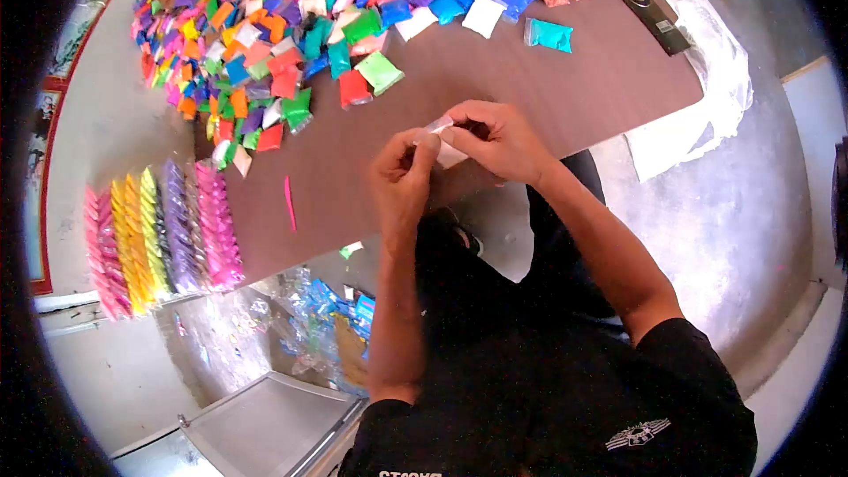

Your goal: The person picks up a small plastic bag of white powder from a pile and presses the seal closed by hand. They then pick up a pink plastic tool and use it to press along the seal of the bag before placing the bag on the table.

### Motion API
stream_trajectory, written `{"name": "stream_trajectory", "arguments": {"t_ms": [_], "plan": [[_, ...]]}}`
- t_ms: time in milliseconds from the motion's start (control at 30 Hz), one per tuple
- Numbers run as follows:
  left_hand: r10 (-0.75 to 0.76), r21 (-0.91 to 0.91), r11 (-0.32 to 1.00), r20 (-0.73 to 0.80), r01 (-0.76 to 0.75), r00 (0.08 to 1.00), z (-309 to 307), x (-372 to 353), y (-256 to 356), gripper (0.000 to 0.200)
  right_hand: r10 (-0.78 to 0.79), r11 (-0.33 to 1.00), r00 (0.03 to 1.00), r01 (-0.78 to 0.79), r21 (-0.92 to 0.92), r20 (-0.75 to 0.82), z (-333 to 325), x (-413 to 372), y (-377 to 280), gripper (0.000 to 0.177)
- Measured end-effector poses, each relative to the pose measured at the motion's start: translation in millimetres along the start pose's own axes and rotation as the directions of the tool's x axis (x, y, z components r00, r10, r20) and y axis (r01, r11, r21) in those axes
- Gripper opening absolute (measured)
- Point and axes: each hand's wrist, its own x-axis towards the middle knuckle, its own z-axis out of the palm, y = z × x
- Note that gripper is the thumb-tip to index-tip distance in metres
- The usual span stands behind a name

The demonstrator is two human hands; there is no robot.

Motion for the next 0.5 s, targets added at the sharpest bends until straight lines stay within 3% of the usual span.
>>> {"name": "stream_trajectory", "arguments": {"t_ms": [100, 167, 267, 500], "plan": [[-0.047, -0.044, 0.998, 0.015, 0.048, 0.999, 4.2, -0.2, 4.6, 0.020, 0.072, 0.997, 0.997, -0.072, 0.032, -0.025, -3.1, -0.3, 0.5, 0.017], [-0.091, 0.065, 0.994, 0.048, 0.088, 0.995, 1.9, 0.2, 4.1, 0.019, 0.071, 0.997, 0.997, -0.071, 0.016, -0.029, -4.7, 0.9, 8.2, 0.014], [-0.085, 0.066, 0.995, 0.079, 0.080, 0.993, -2.2, 1.9, -3.3, 0.018, -0.004, 1.000, 0.998, 0.005, 0.031, -0.055, -2.3, 0.1, 12.5, 0.013], [-0.008, 0.049, 0.999, 0.053, 0.005, 0.999, -0.5, 1.8, -7.3, 0.016, -0.025, 1.000, 0.999, 0.024, -0.010, -0.041, -1.8, -1.0, 8.6, 0.012]]}}
